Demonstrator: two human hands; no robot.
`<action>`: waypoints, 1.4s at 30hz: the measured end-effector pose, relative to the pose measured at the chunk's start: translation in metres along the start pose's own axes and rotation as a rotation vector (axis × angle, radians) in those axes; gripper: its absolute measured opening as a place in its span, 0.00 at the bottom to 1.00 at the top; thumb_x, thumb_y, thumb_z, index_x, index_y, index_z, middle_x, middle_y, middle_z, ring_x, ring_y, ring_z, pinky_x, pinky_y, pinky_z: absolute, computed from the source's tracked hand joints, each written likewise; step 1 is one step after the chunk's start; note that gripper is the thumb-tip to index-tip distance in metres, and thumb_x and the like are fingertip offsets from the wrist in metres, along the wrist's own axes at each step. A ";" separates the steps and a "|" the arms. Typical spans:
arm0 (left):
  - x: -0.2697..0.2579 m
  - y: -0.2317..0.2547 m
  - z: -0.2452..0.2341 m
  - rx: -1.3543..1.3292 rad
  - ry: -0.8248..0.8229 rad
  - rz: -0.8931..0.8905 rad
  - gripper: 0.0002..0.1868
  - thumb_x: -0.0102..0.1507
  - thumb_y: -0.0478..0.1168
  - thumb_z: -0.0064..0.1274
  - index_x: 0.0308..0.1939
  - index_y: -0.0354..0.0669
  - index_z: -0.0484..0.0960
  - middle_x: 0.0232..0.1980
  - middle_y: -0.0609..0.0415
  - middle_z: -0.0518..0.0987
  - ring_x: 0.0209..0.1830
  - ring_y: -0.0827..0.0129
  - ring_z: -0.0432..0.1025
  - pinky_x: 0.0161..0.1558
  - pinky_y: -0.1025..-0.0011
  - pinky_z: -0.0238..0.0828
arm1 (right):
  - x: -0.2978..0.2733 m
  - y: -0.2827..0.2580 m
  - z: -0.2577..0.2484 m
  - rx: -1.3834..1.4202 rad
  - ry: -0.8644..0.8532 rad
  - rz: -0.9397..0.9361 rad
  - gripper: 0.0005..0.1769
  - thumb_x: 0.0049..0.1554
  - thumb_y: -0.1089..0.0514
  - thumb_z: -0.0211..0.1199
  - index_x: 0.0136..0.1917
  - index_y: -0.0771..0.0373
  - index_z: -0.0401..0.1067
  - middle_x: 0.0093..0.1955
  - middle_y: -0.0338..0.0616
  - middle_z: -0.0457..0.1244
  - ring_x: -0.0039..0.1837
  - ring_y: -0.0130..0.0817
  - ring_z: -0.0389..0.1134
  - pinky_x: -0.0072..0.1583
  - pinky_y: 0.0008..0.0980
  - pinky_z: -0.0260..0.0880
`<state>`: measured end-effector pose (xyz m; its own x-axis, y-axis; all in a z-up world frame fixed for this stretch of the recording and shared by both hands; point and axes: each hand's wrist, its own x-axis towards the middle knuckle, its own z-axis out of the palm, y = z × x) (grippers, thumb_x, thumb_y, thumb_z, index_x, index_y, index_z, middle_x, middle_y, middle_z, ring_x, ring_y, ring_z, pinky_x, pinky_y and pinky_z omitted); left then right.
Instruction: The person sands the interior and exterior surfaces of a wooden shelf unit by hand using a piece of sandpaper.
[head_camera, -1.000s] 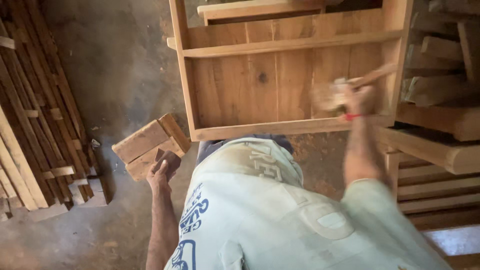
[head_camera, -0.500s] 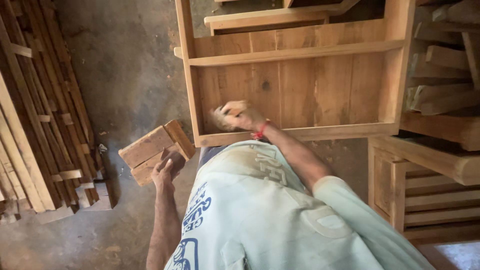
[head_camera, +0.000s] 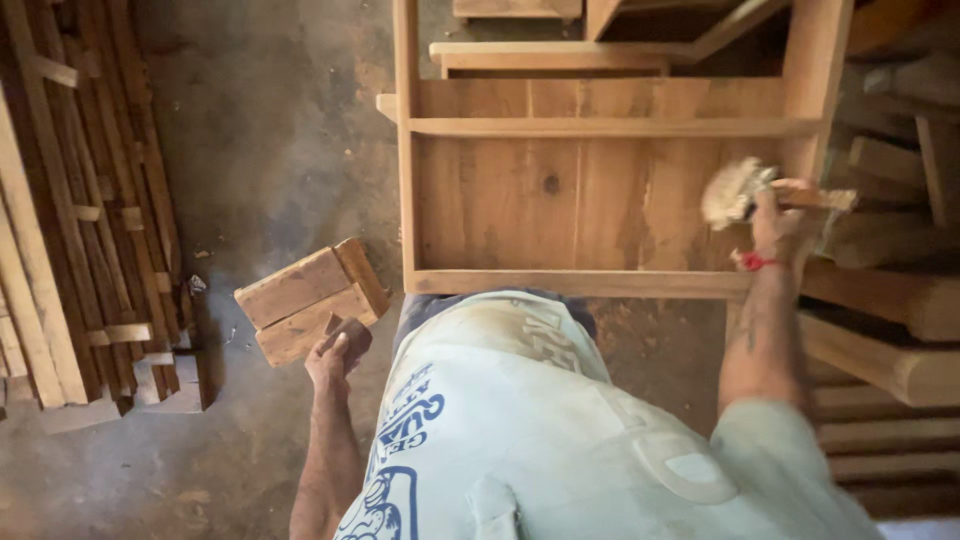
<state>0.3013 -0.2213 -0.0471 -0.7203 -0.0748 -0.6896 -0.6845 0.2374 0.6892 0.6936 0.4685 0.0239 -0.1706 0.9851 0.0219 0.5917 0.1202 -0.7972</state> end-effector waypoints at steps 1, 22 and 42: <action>-0.002 -0.001 -0.003 -0.004 0.017 0.009 0.12 0.59 0.37 0.64 0.42 0.42 0.77 0.39 0.48 0.83 0.30 0.61 0.78 0.27 0.65 0.77 | -0.008 -0.010 0.023 0.079 -0.037 -0.149 0.08 0.63 0.58 0.67 0.52 0.59 0.70 0.52 0.38 0.64 0.55 0.29 0.65 0.58 0.35 0.69; -0.054 -0.045 -0.038 -0.146 0.215 -0.169 0.14 0.59 0.34 0.63 0.45 0.41 0.76 0.44 0.43 0.84 0.34 0.56 0.80 0.28 0.62 0.77 | -0.083 -0.165 0.206 0.387 -1.061 -0.225 0.18 0.56 0.60 0.56 0.58 0.52 0.78 0.73 0.44 0.64 0.76 0.38 0.61 0.73 0.35 0.59; 0.014 -0.011 0.023 -0.159 -0.022 0.071 0.11 0.60 0.34 0.62 0.45 0.40 0.79 0.41 0.53 0.83 0.36 0.68 0.79 0.37 0.69 0.81 | -0.095 -0.159 0.138 -0.077 -0.547 -0.901 0.02 0.61 0.60 0.63 0.49 0.55 0.74 0.65 0.48 0.68 0.66 0.48 0.70 0.64 0.42 0.71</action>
<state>0.3013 -0.2024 -0.0696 -0.7659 -0.0421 -0.6416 -0.6426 0.0851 0.7615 0.5070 0.3386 0.0649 -0.8923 0.3403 0.2965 0.1142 0.8058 -0.5811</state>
